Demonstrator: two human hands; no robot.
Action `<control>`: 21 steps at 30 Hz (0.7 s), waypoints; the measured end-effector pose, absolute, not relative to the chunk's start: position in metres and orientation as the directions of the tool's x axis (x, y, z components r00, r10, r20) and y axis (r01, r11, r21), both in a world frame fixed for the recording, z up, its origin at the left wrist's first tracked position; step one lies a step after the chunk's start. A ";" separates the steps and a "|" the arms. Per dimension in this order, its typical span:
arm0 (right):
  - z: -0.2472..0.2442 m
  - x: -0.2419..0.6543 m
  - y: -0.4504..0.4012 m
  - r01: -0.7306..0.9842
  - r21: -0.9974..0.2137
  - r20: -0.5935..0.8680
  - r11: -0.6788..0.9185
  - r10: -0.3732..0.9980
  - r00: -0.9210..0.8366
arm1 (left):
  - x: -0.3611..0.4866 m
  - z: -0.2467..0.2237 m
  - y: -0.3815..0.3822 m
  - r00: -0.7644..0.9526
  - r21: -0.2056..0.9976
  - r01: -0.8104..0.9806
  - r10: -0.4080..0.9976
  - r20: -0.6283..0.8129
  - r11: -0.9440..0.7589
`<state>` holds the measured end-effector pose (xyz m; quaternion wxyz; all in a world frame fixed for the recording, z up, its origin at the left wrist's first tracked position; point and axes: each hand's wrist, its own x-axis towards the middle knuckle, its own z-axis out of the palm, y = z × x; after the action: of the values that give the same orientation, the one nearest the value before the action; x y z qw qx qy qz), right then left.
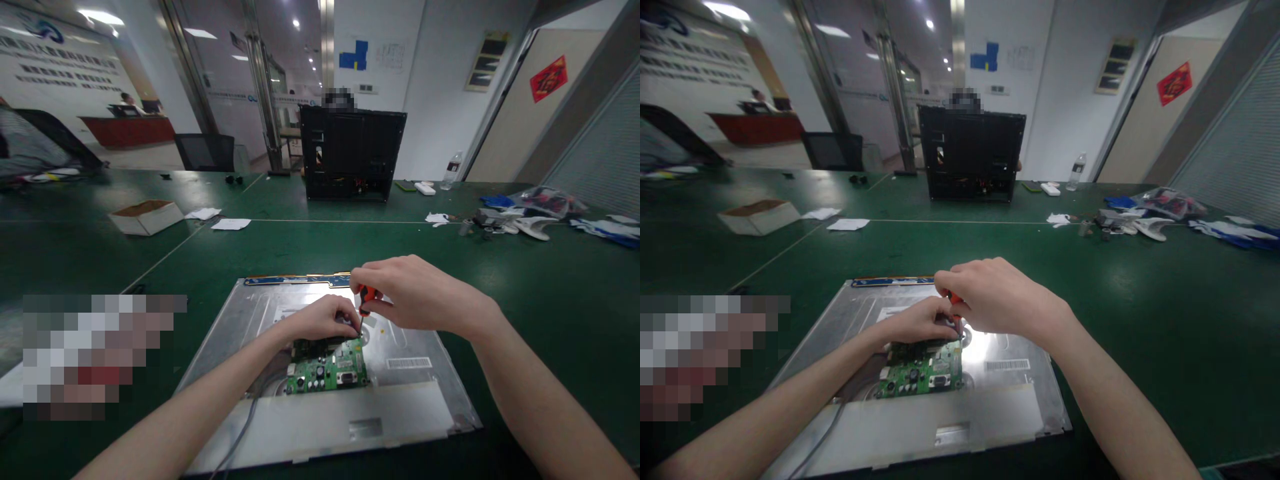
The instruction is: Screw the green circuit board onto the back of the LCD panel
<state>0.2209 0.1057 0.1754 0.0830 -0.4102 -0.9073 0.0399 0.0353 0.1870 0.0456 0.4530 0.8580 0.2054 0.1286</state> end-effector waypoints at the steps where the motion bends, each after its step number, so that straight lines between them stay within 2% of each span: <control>1: 0.175 0.221 0.106 0.737 -0.142 0.121 0.661 0.751 -0.650 | 0.035 0.046 0.187 0.882 0.829 0.238 0.470 0.034 -0.506; 10: 0.177 0.220 0.104 0.658 -0.244 0.067 0.713 0.689 -0.722 | 0.036 0.045 0.185 0.869 0.811 0.265 0.493 0.033 -0.521; 21: 0.178 0.220 0.103 0.743 -0.159 0.081 0.650 0.759 -0.646 | 0.036 0.045 0.185 0.875 0.811 0.261 0.482 0.030 -0.524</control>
<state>0.2198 0.1027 0.1783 0.0700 -0.4146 -0.9056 0.0556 0.0360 0.1853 0.0452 0.4379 0.8637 0.2150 0.1266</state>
